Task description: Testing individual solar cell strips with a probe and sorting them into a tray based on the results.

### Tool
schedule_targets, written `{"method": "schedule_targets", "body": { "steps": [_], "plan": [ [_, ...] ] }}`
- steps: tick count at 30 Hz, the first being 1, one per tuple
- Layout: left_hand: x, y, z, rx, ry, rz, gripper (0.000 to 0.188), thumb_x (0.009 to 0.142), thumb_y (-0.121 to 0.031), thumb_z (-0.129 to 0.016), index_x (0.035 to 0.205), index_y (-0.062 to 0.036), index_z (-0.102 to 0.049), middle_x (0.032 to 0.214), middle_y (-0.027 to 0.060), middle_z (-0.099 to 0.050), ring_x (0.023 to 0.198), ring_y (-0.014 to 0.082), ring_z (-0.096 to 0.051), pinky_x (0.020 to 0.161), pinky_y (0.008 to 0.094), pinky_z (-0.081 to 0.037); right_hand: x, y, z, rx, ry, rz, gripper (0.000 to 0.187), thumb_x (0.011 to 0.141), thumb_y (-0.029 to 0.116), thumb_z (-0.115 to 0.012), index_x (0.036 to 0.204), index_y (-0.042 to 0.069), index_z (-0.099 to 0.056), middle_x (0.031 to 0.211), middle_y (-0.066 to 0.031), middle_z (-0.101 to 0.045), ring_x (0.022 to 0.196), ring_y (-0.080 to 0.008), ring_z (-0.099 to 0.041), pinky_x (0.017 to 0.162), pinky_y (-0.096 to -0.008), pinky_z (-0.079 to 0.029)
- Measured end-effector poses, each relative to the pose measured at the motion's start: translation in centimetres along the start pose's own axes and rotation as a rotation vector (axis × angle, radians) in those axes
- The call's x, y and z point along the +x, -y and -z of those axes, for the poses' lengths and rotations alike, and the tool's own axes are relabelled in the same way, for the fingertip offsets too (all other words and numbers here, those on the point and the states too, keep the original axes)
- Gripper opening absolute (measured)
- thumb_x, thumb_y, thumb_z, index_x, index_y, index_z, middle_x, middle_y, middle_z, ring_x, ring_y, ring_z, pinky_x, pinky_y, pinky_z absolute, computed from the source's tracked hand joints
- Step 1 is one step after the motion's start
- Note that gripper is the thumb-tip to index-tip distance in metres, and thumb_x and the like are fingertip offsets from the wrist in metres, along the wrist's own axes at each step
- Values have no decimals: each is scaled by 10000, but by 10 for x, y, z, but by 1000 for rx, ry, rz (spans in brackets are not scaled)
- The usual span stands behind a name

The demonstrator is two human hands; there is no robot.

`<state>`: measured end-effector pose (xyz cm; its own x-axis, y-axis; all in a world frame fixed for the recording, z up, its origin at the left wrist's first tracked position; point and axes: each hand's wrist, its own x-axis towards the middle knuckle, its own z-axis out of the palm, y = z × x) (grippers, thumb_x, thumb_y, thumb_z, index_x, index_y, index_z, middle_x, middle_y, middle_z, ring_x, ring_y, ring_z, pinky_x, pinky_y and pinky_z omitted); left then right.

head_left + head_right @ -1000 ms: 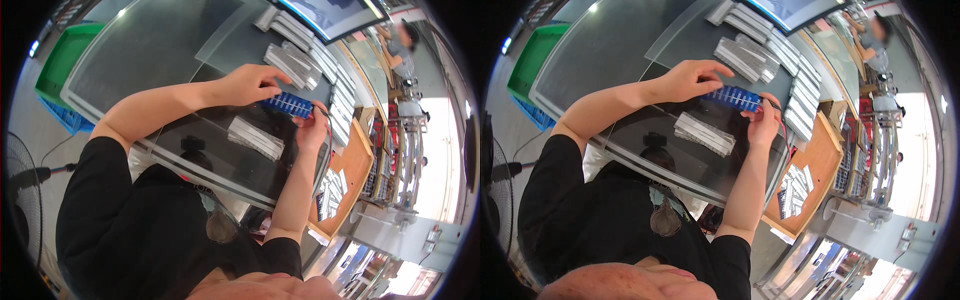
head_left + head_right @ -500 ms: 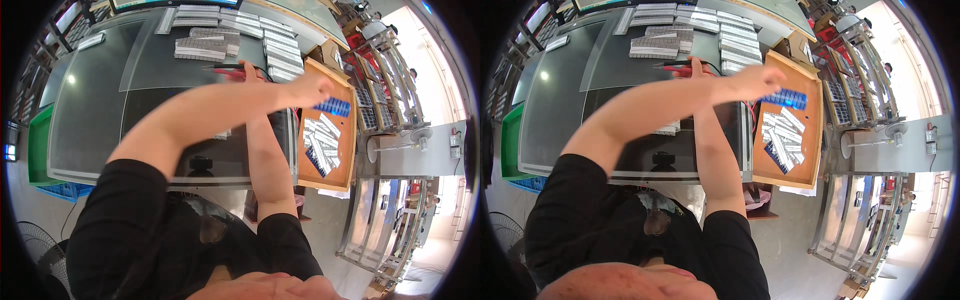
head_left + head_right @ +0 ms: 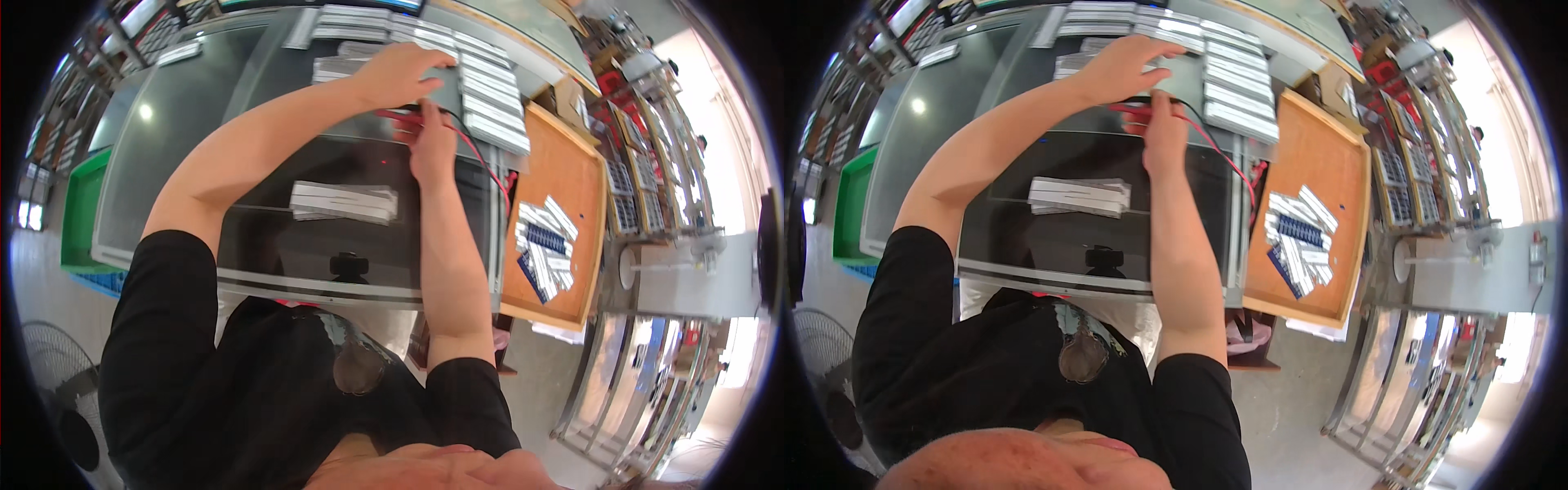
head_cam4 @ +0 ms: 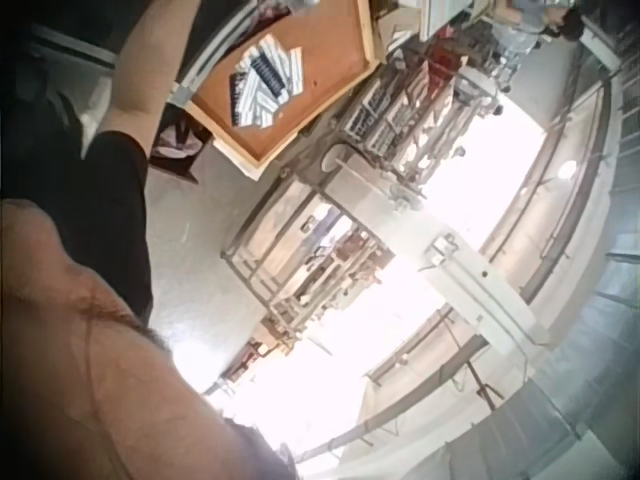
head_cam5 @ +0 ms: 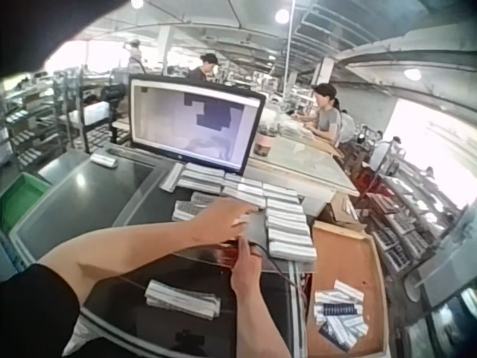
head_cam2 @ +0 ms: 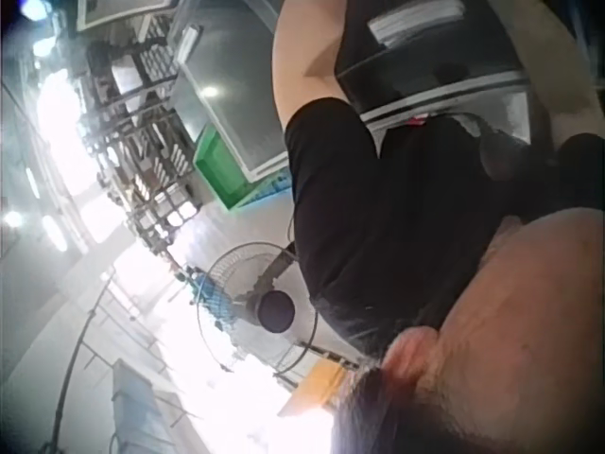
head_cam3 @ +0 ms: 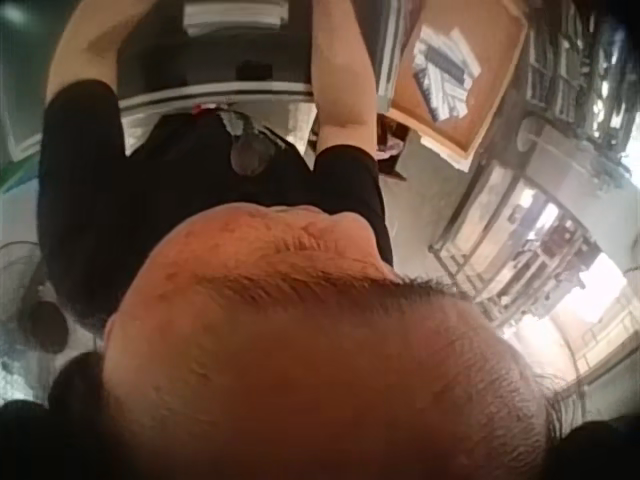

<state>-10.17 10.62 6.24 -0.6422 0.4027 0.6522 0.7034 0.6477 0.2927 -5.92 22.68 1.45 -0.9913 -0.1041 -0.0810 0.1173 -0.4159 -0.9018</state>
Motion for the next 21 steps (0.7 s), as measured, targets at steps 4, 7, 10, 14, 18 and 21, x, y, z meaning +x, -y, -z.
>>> {"method": "schedule_targets", "body": {
  "steps": [4, 7, 10, 14, 18, 21],
  "plan": [
    [-56, 59, 30, 250, 75, 103, 440, 718, -327, -578, 1103, -129, -495, 1023, 89, -559, 981, 269, -501, 816, 395, -397, 4, -4, 7, -37, -38, -9, 260, 826, 239, -509, 964, 20, -491, 728, -74, -538, 599, -188, -581, 464, -268, -463],
    [-87, 66, 42, 293, 207, 170, 502, 735, -359, -566, 1179, -161, -443, 1167, 57, -480, 1118, 228, -410, 867, 423, -341, 0, -1, 7, -62, -108, -36, 242, 834, 245, -494, 970, 45, -489, 759, -80, -550, 604, -199, -589, 469, -277, -469],
    [-102, 76, 44, 310, 173, 187, 508, 738, -369, -565, 1187, -169, -438, 1193, 46, -462, 1147, 216, -382, 900, 419, -294, 1, -5, 4, -39, -68, -10, 251, 861, 245, -464, 972, 20, -470, 765, -89, -532, 597, -201, -588, 454, -266, -487],
    [-95, 80, 43, 398, 193, 157, 422, 761, -317, -559, 1148, -172, -476, 1116, -1, -520, 1121, 170, -394, 889, 388, -287, -1, -6, 3, -50, -20, -7, 253, 864, 249, -461, 978, 22, -468, 765, -86, -529, 603, -197, -589, 458, -262, -491],
    [-98, 78, 44, 469, 167, 50, 367, 765, -292, -555, 1108, -171, -505, 1049, -29, -545, 1062, 144, -423, 854, 359, -305, -2, -5, 2, -38, -26, 10, 248, 867, 248, -455, 978, 27, -470, 763, -81, -531, 605, -192, -589, 454, -258, -490],
    [-109, 67, 48, 489, 124, -19, 362, 754, -263, -572, 1096, -163, -508, 1075, -37, -533, 1040, 147, -437, 872, 333, -305, -2, -4, 1, -36, -39, 26, 248, 868, 252, -452, 976, 30, -472, 755, -80, -534, 604, -189, -587, 454, -259, -489]
  ]
}}
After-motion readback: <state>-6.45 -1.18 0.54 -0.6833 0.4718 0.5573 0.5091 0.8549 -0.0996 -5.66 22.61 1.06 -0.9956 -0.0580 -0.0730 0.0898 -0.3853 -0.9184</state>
